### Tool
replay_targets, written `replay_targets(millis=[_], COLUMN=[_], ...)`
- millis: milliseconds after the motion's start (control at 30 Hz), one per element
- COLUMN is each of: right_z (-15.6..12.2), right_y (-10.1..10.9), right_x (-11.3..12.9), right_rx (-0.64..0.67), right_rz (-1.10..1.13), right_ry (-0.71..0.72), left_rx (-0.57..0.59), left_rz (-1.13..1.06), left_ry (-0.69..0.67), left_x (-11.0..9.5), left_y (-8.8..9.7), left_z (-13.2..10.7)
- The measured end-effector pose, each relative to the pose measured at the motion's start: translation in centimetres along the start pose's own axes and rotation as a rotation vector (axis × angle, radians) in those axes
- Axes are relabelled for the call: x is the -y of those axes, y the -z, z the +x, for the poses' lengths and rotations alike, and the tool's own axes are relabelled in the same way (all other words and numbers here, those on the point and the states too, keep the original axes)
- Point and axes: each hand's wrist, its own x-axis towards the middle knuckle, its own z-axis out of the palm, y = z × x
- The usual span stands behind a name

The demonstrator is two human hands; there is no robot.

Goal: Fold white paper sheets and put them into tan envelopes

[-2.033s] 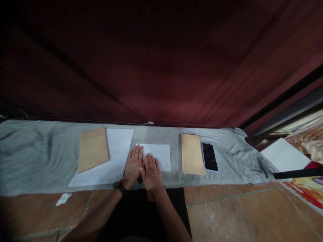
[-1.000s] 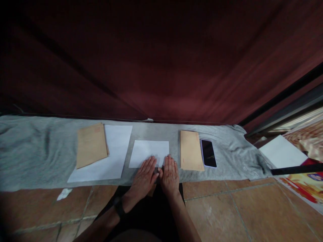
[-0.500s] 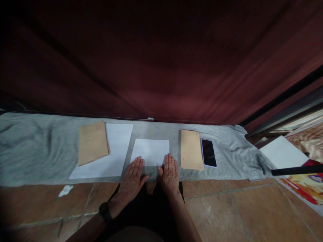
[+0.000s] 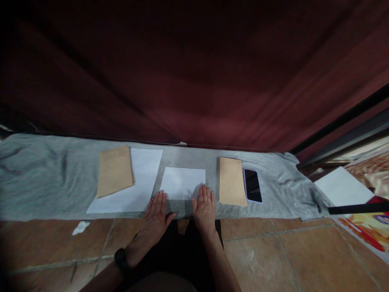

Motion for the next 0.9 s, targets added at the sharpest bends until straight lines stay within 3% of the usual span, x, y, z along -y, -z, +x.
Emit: replay_targets(millis=[200,300,667,767,900], right_z=[1.8,1.8,2.1,2.0,1.9], right_y=[-0.7,-1.7,-1.2,-1.2,-1.2], right_x=[4.3,5.6,2.4,2.2,2.2], right_rx=[0.126,0.123,0.127,0.119,0.142], right_rz=[0.219,0.222,0.046,0.040,0.041], right_ry=[0.191,0.198,0.104,0.107,0.113], left_rx=[0.025,0.031,0.019,0.028,0.065], left_rz=[0.011,0.020,-0.006,-0.051,-0.121], left_ry=[-0.010,-0.017,0.049,0.038,-0.076], left_x=[0.2,0.3,0.6,0.2,-1.6], left_y=[-0.2,-0.3,0.4,0.7,0.3], left_z=[0.0,0.0,0.8,2.3,5.8])
